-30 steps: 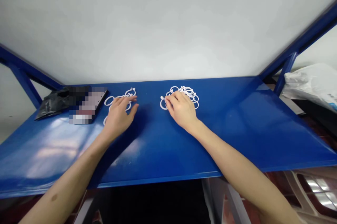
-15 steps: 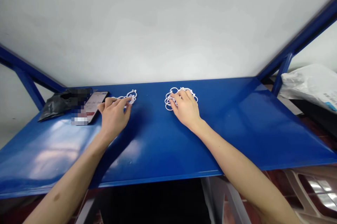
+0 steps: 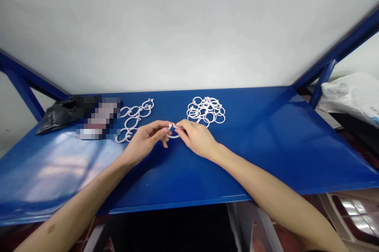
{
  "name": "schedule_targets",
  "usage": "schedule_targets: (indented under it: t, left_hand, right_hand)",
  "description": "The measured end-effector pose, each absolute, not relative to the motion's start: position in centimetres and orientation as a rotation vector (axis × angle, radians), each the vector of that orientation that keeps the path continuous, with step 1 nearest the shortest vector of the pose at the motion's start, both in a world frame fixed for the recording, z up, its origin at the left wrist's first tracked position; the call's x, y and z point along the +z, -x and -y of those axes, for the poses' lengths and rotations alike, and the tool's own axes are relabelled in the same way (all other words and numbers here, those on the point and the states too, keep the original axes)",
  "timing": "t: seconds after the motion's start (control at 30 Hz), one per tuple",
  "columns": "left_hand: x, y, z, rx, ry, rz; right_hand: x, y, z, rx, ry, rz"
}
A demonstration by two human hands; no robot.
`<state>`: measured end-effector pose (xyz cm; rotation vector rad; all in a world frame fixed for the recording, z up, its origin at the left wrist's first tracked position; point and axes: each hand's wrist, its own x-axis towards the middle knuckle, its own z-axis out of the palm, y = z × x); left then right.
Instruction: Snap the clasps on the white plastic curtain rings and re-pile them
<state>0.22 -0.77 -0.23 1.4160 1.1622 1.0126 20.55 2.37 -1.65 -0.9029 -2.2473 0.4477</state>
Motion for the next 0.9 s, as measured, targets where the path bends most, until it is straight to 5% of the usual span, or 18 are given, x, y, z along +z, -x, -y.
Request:
schedule_targets:
  t: [0.53, 0.9]
  left_hand:
    - [-2.6, -1.4, 1.8, 1.277, -2.336, -1.311]
    - [-0.6, -0.3, 0.7, 0.815, -2.286, -1.697]
  right_hand:
    - [-2.5, -21.1, -1.3, -0.261, 0.641, 2.401]
    - [-1.5, -23.8, -6.4, -0.006, 1.012, 2.096]
